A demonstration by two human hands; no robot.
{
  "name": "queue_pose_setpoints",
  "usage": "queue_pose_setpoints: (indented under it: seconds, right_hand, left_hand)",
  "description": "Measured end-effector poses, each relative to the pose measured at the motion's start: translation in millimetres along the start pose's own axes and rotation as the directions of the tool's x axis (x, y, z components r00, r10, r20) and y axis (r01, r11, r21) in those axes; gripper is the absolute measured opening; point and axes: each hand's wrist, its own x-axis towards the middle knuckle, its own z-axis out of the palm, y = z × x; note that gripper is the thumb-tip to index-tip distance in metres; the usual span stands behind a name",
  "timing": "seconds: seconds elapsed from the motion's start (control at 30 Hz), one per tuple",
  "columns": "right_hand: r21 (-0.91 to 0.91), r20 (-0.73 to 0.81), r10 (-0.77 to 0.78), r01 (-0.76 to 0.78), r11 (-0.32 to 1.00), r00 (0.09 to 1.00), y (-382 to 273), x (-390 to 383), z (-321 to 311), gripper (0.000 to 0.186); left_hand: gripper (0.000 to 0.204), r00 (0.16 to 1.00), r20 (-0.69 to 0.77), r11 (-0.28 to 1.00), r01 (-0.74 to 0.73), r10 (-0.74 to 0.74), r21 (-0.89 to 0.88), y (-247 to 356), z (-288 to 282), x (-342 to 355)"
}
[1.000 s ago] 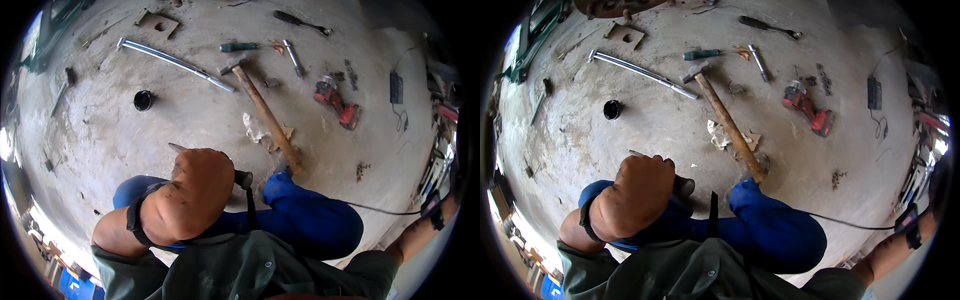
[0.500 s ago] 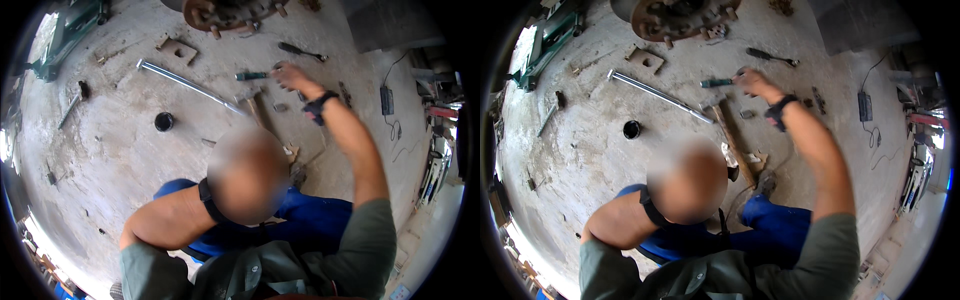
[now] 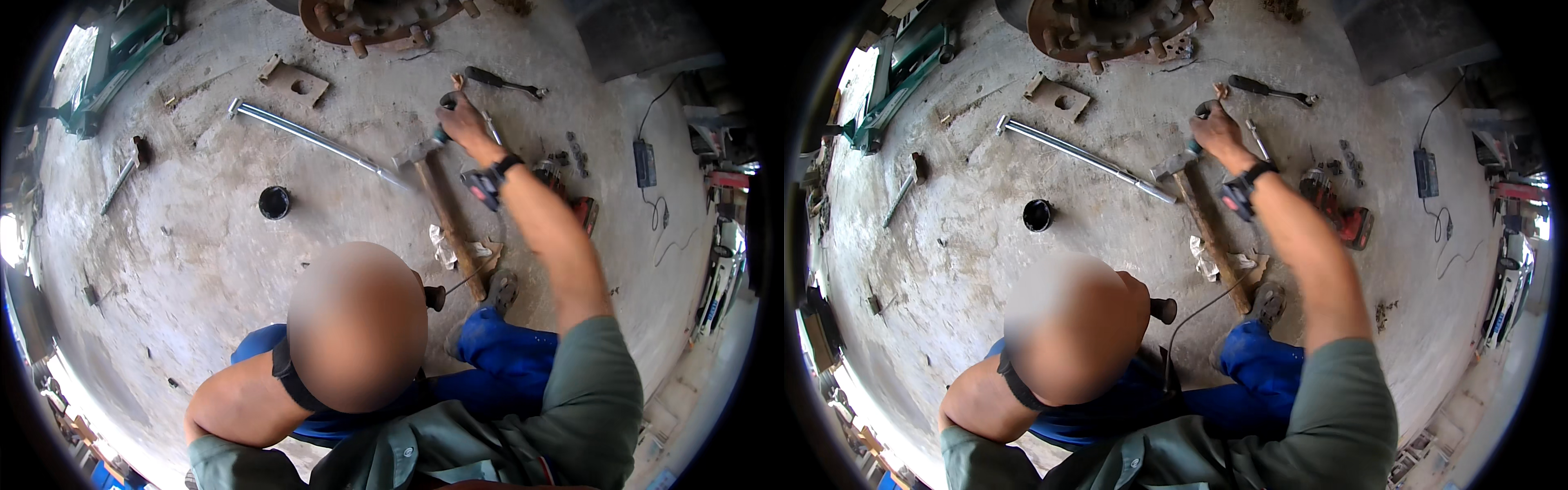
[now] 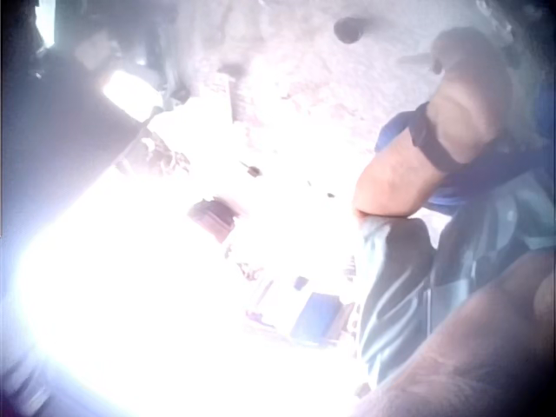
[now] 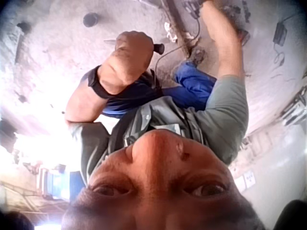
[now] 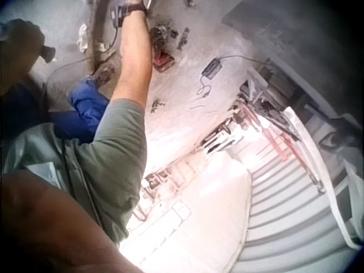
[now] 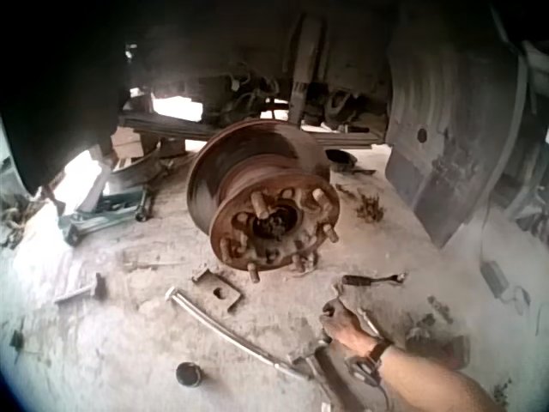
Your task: The person uses a hammer and a punch to drive out components from a wheel hub, then uses a screwdriver to pry at the assembly.
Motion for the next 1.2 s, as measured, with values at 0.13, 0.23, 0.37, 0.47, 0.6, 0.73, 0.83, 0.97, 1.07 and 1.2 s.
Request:
queue_pose_setpoints:
  seconds: [0.13, 0.23, 0.37, 0.47, 0.6, 0.73, 0.83, 0.97, 1.07, 1.2]
  right_hand:
    - [0.068, 0.352, -0.247, 0.239, 0.969, 0.903, -31.2, -70.4, -83.0, 0.035]
    - [0.026, 0.320, -0.233, 0.238, 0.971, 0.918, -13.1, -114.2, -133.1, 0.038]
    - [0.290, 0.270, -0.395, 0.317, 0.903, 0.878, -15.2, -119.1, -133.5, 0.045]
    - [0.305, 0.173, -0.505, 0.441, 0.844, 0.846, -15.6, -109.9, -131.6, 0.047]
    - [0.330, 0.059, -0.543, 0.497, 0.802, 0.838, -25.8, -86.6, -141.8, 0.045]
    - [0.241, -0.068, -0.680, 0.673, 0.699, 0.730, -42.5, -58.2, -141.7, 0.041]
    - [0.275, -0.129, -0.719, 0.721, 0.636, 0.683, -54.7, -43.2, -141.6, 0.038]
    - [0.349, -0.123, -0.780, 0.763, 0.544, 0.613, -62.3, -19.5, -148.4, 0.038]
    - [0.403, -0.053, -0.762, 0.712, 0.575, 0.645, -66.4, -10.1, -154.1, 0.038]
    - [0.485, -0.066, -0.769, 0.693, 0.532, 0.636, -61.2, 16.4, -146.1, 0.038]
  left_hand:
    - [0.010, 0.992, 0.122, 0.974, -0.062, 0.036, 0.219, 4.1, -21.4, 2.9]
    - [0.006, 0.956, 0.259, 0.920, -0.218, 0.134, 0.327, 3.3, -21.2, 18.4]
    - [0.009, 0.955, 0.290, 0.928, -0.168, 0.070, 0.332, 3.1, -21.8, 21.3]
    - [0.015, 0.968, 0.251, 0.955, -0.075, 0.000, 0.288, 4.4, -20.2, 19.3]
    - [0.018, 0.948, 0.315, 0.969, -0.044, -0.035, 0.241, 5.7, -10.5, 8.0]
    - [0.020, 0.794, 0.526, 0.952, 0.234, -0.305, 0.199, 18.7, 20.6, -20.3]
    - [0.008, 0.690, 0.535, 0.855, 0.503, -0.487, 0.131, 21.6, 15.2, -12.1]
    - [0.012, 0.517, 0.509, 0.660, 0.738, -0.688, 0.143, 25.7, 11.7, -5.1]
    - [0.010, 0.482, 0.501, 0.621, 0.769, -0.719, 0.151, 24.6, 9.3, -7.0]
    - [0.009, 0.468, 0.501, 0.605, 0.782, -0.728, 0.148, 23.6, 11.4, -1.2]
